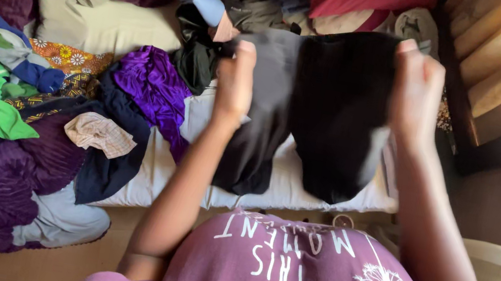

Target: The person picks up a patterned top, a black t-shirt, a pair of black trousers, and a purple garment one at a time, folding each item and placing it into a stack on the bed.

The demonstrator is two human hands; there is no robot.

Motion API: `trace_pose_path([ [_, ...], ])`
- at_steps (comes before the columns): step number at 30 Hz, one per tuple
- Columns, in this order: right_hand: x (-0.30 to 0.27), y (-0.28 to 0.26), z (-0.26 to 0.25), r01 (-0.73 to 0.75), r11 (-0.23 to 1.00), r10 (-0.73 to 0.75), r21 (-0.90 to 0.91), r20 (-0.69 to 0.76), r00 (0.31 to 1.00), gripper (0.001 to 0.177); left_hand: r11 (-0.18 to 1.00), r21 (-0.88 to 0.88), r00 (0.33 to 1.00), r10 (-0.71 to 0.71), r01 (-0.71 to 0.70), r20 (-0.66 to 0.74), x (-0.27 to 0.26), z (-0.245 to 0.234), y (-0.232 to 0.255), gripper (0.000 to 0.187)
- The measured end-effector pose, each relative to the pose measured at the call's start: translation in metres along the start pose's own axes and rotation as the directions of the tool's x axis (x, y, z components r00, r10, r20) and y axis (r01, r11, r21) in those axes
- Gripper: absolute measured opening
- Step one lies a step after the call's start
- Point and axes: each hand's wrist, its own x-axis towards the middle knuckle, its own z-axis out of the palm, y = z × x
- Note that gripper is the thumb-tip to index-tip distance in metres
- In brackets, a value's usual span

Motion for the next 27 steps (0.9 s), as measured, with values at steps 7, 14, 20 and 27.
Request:
trace_pose_path([
  [7, -0.066, -0.059, 0.071, 0.291, 0.953, -0.263, -0.084, 0.247, 0.933, 0.058, 0.771, 0.405, 0.870, 0.419, -0.492, 0.258, -0.068, 0.042, 0.102, 0.035],
  [14, -0.055, -0.049, 0.039, 0.033, 0.950, -0.210, 0.310, 0.558, 0.803, 0.087, 0.971, -0.070, 0.907, 0.239, -0.229, 0.347, -0.057, 0.030, 0.073, 0.037],
  [20, -0.044, 0.030, 0.027, -0.085, 0.892, -0.028, 0.445, 0.242, 0.970, 0.081, 0.983, -0.185, 0.907, 0.096, -0.020, 0.411, -0.060, 0.028, 0.049, 0.034],
  [27, -0.015, 0.060, 0.007, -0.537, 0.685, 0.002, 0.493, 0.736, 0.677, 0.068, 0.935, -0.337, 0.833, 0.095, 0.114, 0.546, -0.037, -0.022, 0.037, 0.050],
])
